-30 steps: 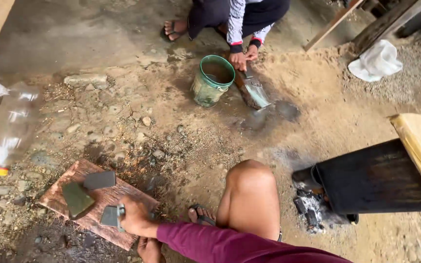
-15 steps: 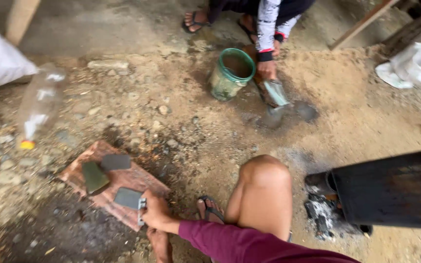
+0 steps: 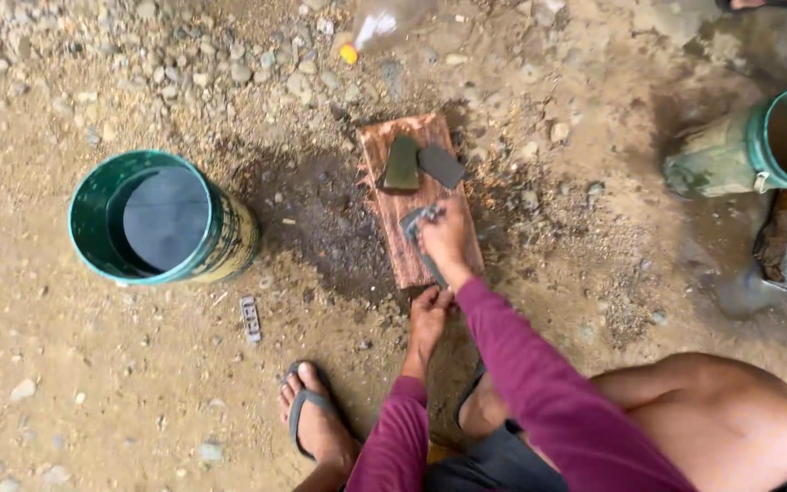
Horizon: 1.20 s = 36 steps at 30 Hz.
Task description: Sharpening a metal tool blade on a sharpening stone.
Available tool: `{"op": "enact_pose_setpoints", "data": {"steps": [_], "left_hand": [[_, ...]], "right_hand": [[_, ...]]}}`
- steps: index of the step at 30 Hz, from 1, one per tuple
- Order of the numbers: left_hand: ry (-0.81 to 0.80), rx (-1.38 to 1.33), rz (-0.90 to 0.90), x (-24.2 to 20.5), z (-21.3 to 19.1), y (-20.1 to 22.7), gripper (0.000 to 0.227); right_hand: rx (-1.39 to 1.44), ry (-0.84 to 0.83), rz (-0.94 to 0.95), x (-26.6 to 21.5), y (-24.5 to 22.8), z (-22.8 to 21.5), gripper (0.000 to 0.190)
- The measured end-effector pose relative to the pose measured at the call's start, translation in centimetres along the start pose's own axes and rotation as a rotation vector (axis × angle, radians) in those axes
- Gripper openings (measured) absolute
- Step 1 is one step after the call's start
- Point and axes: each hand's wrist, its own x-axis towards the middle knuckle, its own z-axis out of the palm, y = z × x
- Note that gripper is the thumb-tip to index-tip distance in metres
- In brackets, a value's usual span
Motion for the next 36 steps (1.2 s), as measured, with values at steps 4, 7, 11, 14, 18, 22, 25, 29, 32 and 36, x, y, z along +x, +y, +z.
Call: {"op": "enact_pose_setpoints", "data": {"steps": [4,7,11,14,18,22,25,29,32,36], "left_hand": [[-0.002,0.010,0.095,0.8,0.1,1.1,0.019],[0.037,0.019,0.127,0.0,0.5,0.8,0.017],[-0.002,0.067,-0.004,-2.4,0.5,3.6,0.022],[-0.028,0.038,0.058,0.5,-0.2,0.5,0.021],[-0.001,0.007,0.217,0.2,0.3,2.0,0.020],[-0.018,0.044,0.029,-2.0,0.4,3.3,0.020],[-0.017,-0.011,0.042,2.2,0.1,1.7,0.021],[0.034,0.052,0.068,0.6,0.0,0.1,0.017],[-0.009,0.008,0.036,-0.7,0.0,1.2,0.020],[-0.019,0.001,0.249,2.0,-0.6,-3.2,0.019]], "right_hand": [[-0.018,-0.081,-0.082,-2.6,-1.9,-1.0,0.027],[-0.306,-0.046,0.068,-3.7,0.1,-1.9,0.034],[-0.226,-0.004,-0.139,-0.3,2.2,-0.7,0.032],[-0.321,0.029,-0.224,-2.3,0.3,-1.0,0.036],[-0.237,-0.038,-0.184,-0.5,4.4,-1.6,0.034],[-0.184,-0.043,-0.146,-0.3,0.4,-0.7,0.029],[-0.174,-0.062,-0.289,-0.1,2.7,-1.6,0.036],[-0.176,-0.030,-0.129,-1.4,-1.3,-0.5,0.033],[-0.226,-0.010,-0.004,-2.6,-5.1,0.0,0.031],[-0.371,0.000,-0.689,-1.6,6.9,-3.3,0.039]]}}
